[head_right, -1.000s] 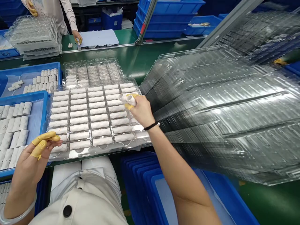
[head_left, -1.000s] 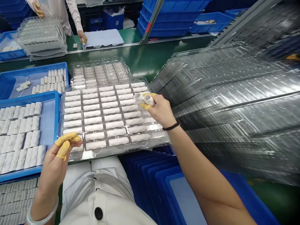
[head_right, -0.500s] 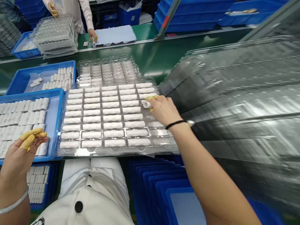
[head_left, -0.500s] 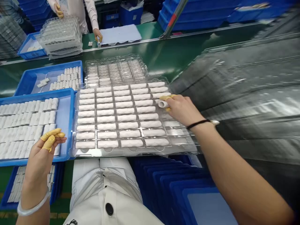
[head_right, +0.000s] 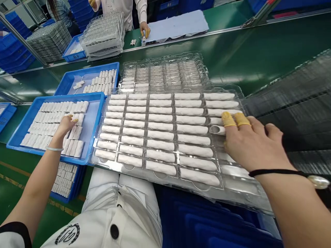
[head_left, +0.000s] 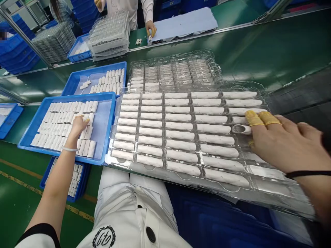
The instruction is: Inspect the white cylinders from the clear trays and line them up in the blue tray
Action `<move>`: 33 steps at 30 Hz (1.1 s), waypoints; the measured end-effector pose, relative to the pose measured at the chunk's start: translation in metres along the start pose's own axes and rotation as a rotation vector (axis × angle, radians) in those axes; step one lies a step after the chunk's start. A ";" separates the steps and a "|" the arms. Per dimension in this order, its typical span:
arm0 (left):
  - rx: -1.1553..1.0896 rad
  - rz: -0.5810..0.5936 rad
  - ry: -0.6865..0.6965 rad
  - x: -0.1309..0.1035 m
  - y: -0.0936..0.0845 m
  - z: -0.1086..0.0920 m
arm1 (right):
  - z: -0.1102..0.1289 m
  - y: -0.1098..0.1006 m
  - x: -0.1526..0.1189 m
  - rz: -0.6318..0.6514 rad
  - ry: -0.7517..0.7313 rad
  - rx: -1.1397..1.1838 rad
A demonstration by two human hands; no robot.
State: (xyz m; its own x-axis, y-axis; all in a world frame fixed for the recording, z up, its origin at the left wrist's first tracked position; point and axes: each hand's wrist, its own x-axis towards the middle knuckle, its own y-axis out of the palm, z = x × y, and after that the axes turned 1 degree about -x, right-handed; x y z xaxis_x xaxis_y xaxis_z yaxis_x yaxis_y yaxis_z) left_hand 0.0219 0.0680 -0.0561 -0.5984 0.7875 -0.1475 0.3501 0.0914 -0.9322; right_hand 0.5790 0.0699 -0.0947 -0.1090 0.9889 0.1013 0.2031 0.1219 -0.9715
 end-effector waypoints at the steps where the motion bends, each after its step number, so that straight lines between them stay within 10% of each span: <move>1: 0.054 -0.004 -0.037 0.007 0.005 -0.004 | 0.000 0.000 0.001 0.005 0.001 0.002; 9: 0.176 -0.015 -0.214 0.026 0.034 -0.029 | 0.009 -0.011 0.001 -0.018 0.051 0.129; 16: -0.148 0.062 -0.134 0.012 0.012 -0.029 | 0.049 -0.043 -0.031 -0.305 -0.012 0.379; 21: -0.561 0.252 0.044 -0.048 -0.016 -0.039 | 0.105 -0.067 -0.064 -0.301 -0.131 0.982; 27: -1.150 0.898 0.145 -0.154 -0.005 -0.056 | 0.190 -0.091 -0.081 0.262 -0.108 1.682; 33: -1.079 0.621 0.397 -0.210 0.035 -0.059 | 0.222 -0.092 -0.089 0.051 -0.125 1.646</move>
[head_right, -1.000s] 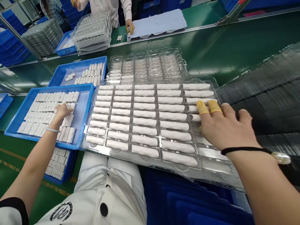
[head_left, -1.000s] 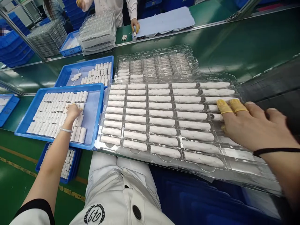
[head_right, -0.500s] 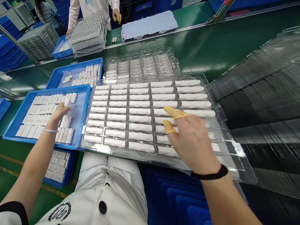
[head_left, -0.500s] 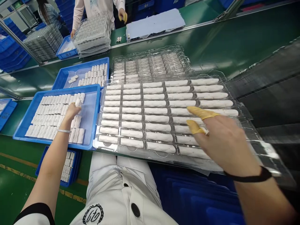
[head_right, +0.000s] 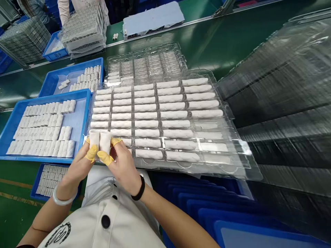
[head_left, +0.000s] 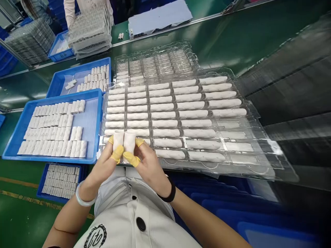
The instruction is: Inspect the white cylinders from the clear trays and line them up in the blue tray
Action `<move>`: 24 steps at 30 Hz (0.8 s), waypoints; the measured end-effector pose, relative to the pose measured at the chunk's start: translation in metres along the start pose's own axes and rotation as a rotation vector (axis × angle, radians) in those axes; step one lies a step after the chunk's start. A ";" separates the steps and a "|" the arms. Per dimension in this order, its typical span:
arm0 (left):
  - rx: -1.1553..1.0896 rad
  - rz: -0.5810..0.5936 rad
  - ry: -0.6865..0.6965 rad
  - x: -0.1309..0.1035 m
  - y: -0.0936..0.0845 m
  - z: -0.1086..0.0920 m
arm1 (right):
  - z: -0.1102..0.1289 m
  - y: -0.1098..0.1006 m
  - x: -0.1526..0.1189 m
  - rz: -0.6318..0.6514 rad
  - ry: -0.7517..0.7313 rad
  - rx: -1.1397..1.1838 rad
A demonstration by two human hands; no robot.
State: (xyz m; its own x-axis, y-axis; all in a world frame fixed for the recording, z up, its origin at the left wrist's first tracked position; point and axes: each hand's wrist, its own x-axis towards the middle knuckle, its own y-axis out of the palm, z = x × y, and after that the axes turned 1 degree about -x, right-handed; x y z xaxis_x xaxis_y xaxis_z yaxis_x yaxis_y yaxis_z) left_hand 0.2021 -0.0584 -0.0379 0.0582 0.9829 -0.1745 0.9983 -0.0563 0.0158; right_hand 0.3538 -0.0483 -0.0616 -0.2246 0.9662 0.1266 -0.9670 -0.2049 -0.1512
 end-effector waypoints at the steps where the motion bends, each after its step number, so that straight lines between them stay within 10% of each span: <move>1: 0.058 -0.004 0.079 -0.002 0.002 0.004 | 0.000 -0.001 -0.002 -0.040 -0.046 -0.058; 8: 0.397 0.031 0.471 -0.007 -0.006 0.009 | -0.002 -0.009 -0.011 -0.229 -0.456 -0.378; 24: 0.663 -0.044 0.595 -0.013 -0.002 0.000 | -0.002 -0.008 -0.013 -0.205 -0.464 -0.430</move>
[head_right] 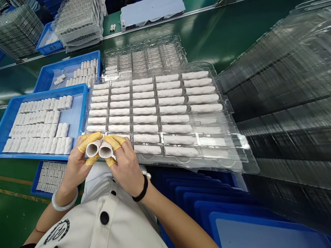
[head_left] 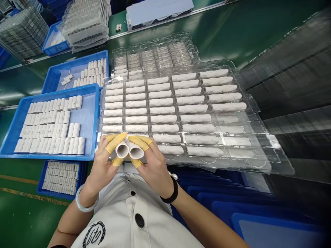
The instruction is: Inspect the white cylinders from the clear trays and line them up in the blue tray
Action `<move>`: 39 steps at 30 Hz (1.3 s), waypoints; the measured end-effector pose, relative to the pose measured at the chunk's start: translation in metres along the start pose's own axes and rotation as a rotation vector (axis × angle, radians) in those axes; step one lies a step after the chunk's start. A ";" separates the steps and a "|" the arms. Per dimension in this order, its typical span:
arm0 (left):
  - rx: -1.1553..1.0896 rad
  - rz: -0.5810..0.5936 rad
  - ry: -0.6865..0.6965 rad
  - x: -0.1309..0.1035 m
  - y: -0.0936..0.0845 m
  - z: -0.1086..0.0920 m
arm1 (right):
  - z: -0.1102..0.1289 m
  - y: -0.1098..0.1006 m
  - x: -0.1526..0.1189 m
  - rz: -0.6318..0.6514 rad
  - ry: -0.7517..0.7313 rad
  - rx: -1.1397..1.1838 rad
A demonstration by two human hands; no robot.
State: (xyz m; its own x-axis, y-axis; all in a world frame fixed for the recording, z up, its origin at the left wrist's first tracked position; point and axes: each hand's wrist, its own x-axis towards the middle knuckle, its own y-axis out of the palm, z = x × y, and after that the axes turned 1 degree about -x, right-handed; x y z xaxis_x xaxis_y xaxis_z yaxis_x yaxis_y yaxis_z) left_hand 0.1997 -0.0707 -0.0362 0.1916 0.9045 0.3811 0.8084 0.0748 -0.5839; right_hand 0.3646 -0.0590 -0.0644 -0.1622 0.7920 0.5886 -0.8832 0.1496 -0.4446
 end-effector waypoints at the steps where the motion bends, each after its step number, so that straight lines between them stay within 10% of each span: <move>1: 0.005 0.004 0.000 0.000 0.000 0.000 | 0.000 0.000 0.000 0.000 0.001 0.002; 22: -0.220 0.034 -0.140 0.000 -0.005 0.000 | 0.002 -0.008 0.003 0.022 0.018 0.083; 32: -1.325 -0.015 -0.982 0.012 0.000 -0.009 | 0.006 -0.023 0.020 0.272 1.057 1.377; 39: -1.425 -0.296 -1.425 0.030 0.007 -0.020 | -0.005 -0.015 0.022 0.130 1.379 1.625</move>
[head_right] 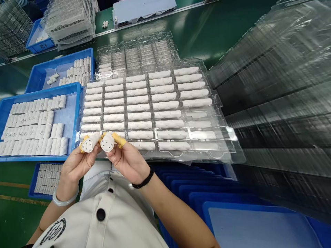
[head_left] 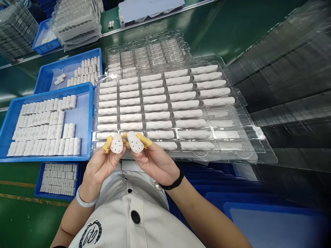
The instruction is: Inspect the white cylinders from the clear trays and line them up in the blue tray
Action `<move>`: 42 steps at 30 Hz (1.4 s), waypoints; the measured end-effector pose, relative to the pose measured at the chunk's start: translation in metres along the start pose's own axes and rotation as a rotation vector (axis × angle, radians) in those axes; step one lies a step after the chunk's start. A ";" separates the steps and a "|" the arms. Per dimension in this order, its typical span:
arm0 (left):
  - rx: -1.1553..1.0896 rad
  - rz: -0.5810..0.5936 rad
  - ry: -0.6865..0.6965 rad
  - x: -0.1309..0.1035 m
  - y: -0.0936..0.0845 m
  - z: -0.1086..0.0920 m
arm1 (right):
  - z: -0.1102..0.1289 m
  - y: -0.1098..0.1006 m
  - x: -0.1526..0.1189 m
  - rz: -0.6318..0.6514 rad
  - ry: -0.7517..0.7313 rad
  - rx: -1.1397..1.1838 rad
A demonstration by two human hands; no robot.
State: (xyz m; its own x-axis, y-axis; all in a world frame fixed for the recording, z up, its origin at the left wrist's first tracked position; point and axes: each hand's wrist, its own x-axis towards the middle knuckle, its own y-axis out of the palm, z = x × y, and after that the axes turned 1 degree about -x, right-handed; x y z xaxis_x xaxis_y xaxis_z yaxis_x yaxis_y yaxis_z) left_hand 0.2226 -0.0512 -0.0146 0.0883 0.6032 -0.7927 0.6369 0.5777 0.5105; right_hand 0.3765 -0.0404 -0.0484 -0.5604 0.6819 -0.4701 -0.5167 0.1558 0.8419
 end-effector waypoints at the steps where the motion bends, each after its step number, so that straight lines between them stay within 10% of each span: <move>1: -0.022 -0.025 -0.004 0.000 0.002 0.001 | 0.000 -0.001 0.001 -0.009 0.013 0.020; 21: -0.101 -0.021 -0.003 -0.002 0.009 0.003 | 0.002 0.002 0.003 -0.072 0.093 0.155; 33: 0.171 0.160 0.193 0.005 -0.007 0.018 | -0.001 0.018 -0.015 -0.165 -0.435 -0.590; 42: 0.099 0.130 0.108 0.003 -0.002 0.014 | 0.002 0.022 -0.011 -0.197 -0.453 -0.621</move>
State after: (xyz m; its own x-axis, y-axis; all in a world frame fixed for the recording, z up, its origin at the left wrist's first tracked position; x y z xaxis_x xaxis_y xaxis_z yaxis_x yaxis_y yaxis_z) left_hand 0.2326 -0.0579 -0.0228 0.0952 0.7281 -0.6789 0.6981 0.4373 0.5670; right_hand 0.3724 -0.0429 -0.0239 -0.1720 0.9285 -0.3292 -0.9205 -0.0324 0.3895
